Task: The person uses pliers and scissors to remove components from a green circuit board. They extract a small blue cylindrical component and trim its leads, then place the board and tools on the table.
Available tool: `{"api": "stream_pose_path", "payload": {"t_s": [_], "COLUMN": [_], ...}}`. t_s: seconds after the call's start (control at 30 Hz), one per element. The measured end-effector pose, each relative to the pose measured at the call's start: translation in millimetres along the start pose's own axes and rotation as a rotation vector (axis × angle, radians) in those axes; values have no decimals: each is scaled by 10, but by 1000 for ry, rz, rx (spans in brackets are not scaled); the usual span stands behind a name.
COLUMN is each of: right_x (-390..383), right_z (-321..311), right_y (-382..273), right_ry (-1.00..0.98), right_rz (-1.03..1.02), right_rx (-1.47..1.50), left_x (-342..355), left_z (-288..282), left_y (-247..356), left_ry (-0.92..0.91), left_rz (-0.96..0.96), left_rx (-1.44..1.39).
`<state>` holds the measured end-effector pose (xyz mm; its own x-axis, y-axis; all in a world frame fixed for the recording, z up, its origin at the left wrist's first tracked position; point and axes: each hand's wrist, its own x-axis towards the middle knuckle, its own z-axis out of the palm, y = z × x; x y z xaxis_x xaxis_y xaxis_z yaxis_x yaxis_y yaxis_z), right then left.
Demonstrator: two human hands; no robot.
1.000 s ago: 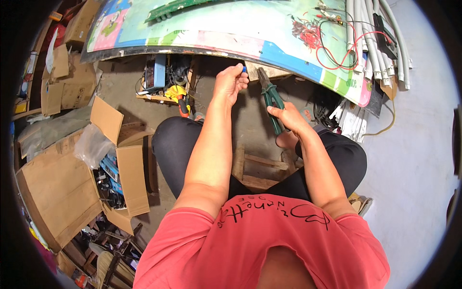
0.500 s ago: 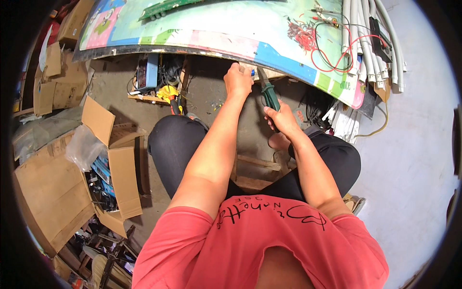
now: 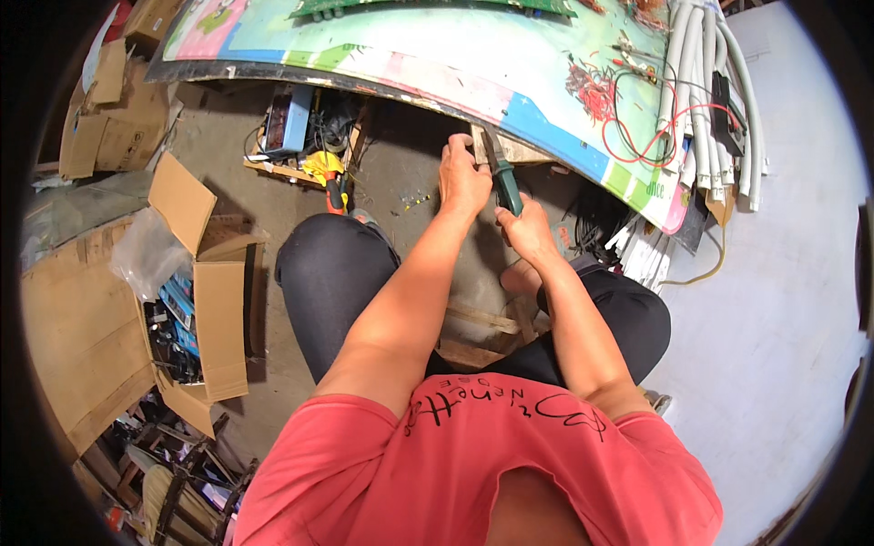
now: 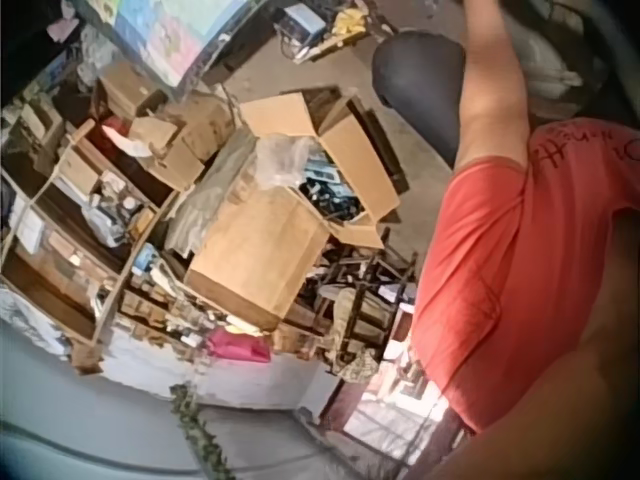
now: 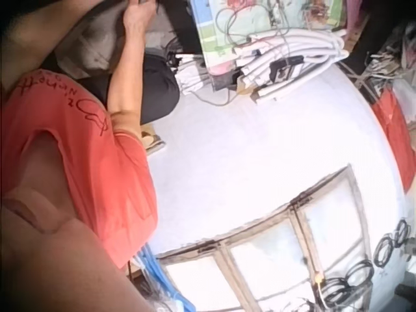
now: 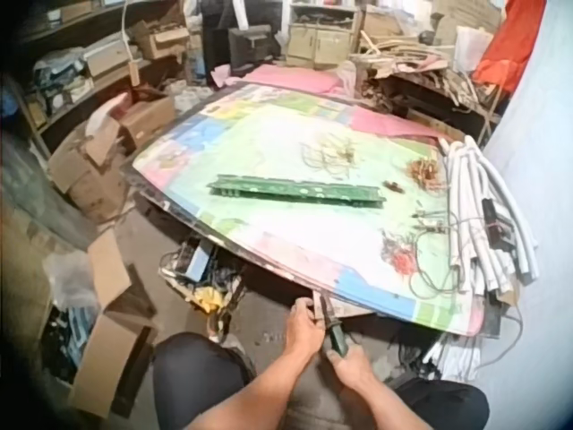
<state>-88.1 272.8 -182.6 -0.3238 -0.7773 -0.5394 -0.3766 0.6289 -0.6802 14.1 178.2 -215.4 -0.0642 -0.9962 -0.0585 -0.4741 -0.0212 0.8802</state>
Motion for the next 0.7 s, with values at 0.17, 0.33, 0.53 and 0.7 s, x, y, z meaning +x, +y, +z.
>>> {"api": "stream_pose_path", "payload": {"t_s": [0.17,0.33,0.53,0.7], "right_x": [-314,-28,124,59], "right_z": [-159,-44,14,-65], "right_y": [-505,-246,-6,-142], "right_ry": [171,80,-22,71], "right_rz": [-240,-27,40,-96], "right_rx": [51,-209,-110,-90], "left_x": [-9,-14,-6,30], "left_z": [-60,-9,4,-16], "left_y": [29,3,-24,45], "left_ry": [-59,-44,-28,-49], "left_rz": [-2,36,81,43], "left_rx": [0,-18,-41,-19]}}
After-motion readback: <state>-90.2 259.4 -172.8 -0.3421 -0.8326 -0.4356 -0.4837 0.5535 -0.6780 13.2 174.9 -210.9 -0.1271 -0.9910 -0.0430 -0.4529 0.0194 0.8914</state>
